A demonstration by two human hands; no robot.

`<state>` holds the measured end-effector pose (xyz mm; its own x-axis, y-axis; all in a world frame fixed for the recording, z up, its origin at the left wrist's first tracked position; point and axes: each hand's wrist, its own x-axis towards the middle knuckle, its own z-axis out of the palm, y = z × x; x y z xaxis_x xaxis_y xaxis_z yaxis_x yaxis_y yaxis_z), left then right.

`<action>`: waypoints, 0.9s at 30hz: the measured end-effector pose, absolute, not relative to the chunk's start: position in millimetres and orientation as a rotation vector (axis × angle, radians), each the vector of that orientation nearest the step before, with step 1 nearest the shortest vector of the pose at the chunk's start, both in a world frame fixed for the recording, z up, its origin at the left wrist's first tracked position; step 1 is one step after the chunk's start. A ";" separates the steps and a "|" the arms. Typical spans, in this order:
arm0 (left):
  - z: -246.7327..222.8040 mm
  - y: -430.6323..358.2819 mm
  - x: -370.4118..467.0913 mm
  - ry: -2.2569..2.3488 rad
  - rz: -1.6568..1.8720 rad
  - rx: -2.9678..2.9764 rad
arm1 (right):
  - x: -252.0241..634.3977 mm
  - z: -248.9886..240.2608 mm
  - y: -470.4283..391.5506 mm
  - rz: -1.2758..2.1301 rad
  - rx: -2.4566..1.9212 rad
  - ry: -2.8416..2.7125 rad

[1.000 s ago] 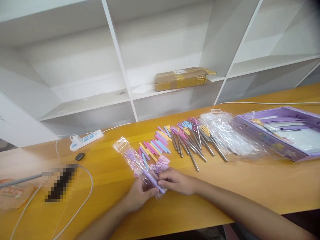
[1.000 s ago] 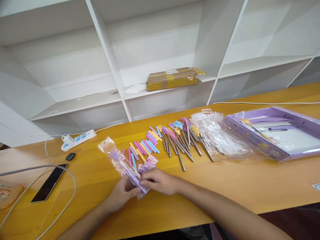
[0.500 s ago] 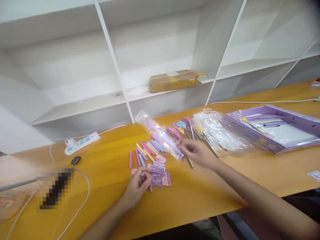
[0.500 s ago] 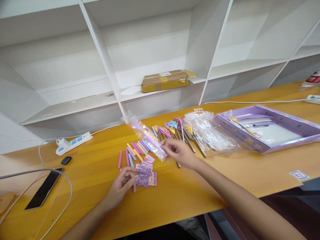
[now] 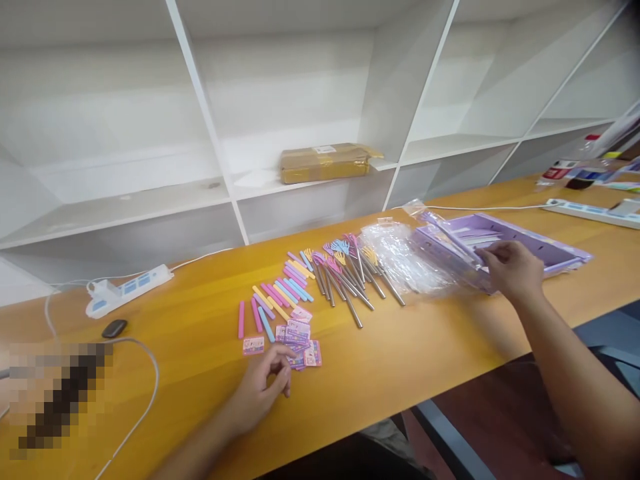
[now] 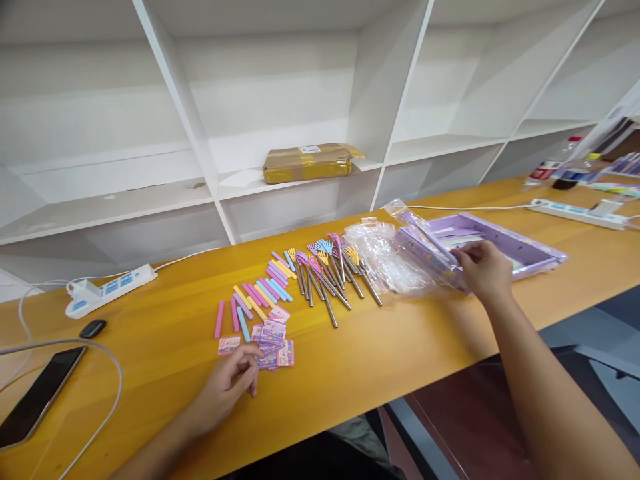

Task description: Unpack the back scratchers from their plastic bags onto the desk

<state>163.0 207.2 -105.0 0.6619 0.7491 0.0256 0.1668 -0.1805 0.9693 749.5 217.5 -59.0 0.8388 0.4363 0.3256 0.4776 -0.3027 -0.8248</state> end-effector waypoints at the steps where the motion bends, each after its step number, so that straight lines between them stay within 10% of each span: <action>1: -105.5 207.4 163.0 0.752 0.619 1.719 | 755.0 -66.6 215.5 -0.029 -1.930 -0.653; 27: -88.4 251.9 150.9 0.886 1.297 0.796 | 379.3 -118.0 205.8 0.768 -1.086 -2.171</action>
